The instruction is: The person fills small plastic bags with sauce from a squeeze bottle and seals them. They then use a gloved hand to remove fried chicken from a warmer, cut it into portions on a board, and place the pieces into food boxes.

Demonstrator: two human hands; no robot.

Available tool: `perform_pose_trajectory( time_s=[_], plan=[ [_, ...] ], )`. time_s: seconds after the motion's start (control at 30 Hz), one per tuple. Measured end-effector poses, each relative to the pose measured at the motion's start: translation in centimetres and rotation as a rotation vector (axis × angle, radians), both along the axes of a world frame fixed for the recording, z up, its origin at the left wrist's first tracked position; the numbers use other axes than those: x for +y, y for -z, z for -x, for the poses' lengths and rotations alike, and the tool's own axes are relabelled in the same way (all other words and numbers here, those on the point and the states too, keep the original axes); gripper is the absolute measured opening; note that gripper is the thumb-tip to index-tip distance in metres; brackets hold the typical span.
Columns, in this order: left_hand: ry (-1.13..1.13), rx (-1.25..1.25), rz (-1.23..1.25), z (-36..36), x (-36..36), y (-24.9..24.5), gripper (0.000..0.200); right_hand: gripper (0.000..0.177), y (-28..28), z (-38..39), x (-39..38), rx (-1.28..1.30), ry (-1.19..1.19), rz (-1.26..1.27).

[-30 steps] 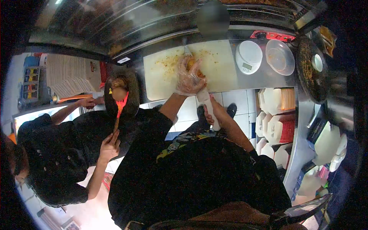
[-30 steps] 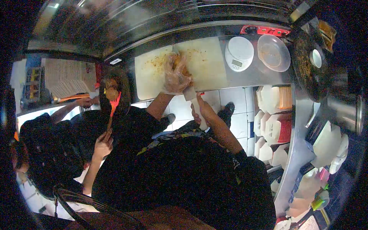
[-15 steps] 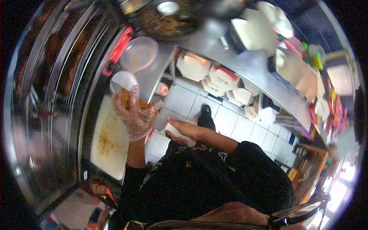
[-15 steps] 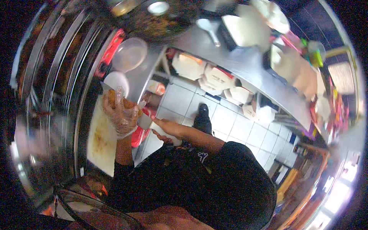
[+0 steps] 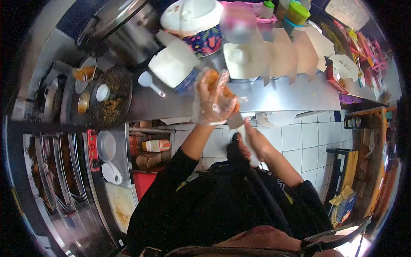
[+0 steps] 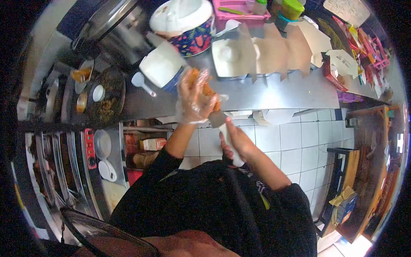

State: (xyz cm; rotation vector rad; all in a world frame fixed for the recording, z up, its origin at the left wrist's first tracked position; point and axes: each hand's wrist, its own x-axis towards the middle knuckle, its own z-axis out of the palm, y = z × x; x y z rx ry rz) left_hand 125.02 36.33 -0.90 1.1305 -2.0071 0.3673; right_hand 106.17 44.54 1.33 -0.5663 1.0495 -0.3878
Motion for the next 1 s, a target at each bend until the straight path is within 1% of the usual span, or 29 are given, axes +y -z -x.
perform_pose_trajectory(
  time_s=[0.03,0.1,0.13,0.2,0.23,0.33,0.37,0.4,0.47,0.5,0.57,0.6,0.63,0.73,0.8,0.83,0.87,0.9,0.93,0.97,1.0],
  plan=[
    [0.028,0.019,-0.003,2.1,-2.4,1.1,0.063,0.062,0.3,1.6,-1.7,0.023,0.047,-0.001],
    [0.125,0.469,-0.061,6.7,-6.5,1.8,0.059,0.062,0.5,4.2,-5.3,0.042,0.103,0.007],
    [0.132,0.504,-0.057,8.2,-8.3,2.1,0.059,0.062,0.6,4.9,-6.8,0.069,0.131,0.051],
    [0.128,0.584,-0.049,9.9,-11.7,4.4,0.058,0.061,1.5,5.9,-9.4,0.132,0.17,0.132],
    [-0.028,0.453,-0.132,9.7,-13.6,7.4,0.057,0.059,2.4,6.3,-10.5,0.161,0.17,0.17],
    [-0.194,0.632,-0.324,10.8,-15.0,9.4,0.058,0.055,2.8,6.8,-12.4,0.299,0.238,0.282],
    [-0.217,0.52,-0.271,10.7,-15.4,9.9,0.054,0.055,3.0,7.2,-12.7,0.286,0.263,0.309],
    [-0.206,0.563,-0.282,10.7,-15.4,10.5,0.052,0.054,3.1,7.7,-12.7,0.274,0.287,0.334],
    [-0.189,0.653,-0.303,10.8,-14.5,10.0,0.047,0.053,2.9,8.4,-12.6,0.236,0.331,0.34],
    [-0.172,0.635,-0.244,10.0,-14.2,9.5,0.037,0.053,2.5,8.7,-12.7,0.209,0.352,0.327],
    [-0.137,0.87,-0.273,8.8,-12.9,8.6,0.034,0.053,0.8,8.8,-13.0,0.159,0.385,0.308],
    [-0.126,0.99,-0.273,7.7,-12.0,8.1,0.033,0.054,0.9,9.2,-13.3,0.069,0.358,0.355],
    [-0.076,0.973,-0.197,6.2,-10.9,6.3,0.031,0.053,1.1,9.4,-13.6,0.019,0.384,0.363],
    [-0.161,0.937,-0.167,0.3,-6.4,3.5,0.03,0.052,0.1,7.7,-15.0,-0.143,0.481,0.344],
    [-0.032,1.301,-0.172,-4.2,-2.6,2.6,0.037,0.052,-1.8,5.4,-15.7,-0.191,0.511,0.33],
    [-0.165,0.983,-0.135,-6.5,-0.1,0.8,0.036,0.052,-1.0,4.5,-16.2,-0.19,0.479,0.388],
    [-0.272,0.854,-0.127,-8.3,2.7,-1.0,0.036,0.053,-0.2,3.4,-16.7,-0.2,0.447,0.445],
    [-0.38,0.725,-0.114,-10.1,5.5,-2.7,0.035,0.054,-0.1,2.0,-16.8,-0.216,0.364,0.508],
    [-0.428,0.789,-0.101,-11.4,8.0,-4.1,0.034,0.055,-0.2,0.0,-17.0,-0.232,0.293,0.571],
    [-0.462,0.857,-0.092,-12.7,10.5,-4.9,0.034,0.056,-0.6,-3.0,-16.6,-0.212,0.325,0.552],
    [-0.554,0.881,-0.025,-14.0,13.1,-5.5,0.032,0.057,-0.8,-6.0,-15.9,-0.184,0.372,0.531]
  ],
)
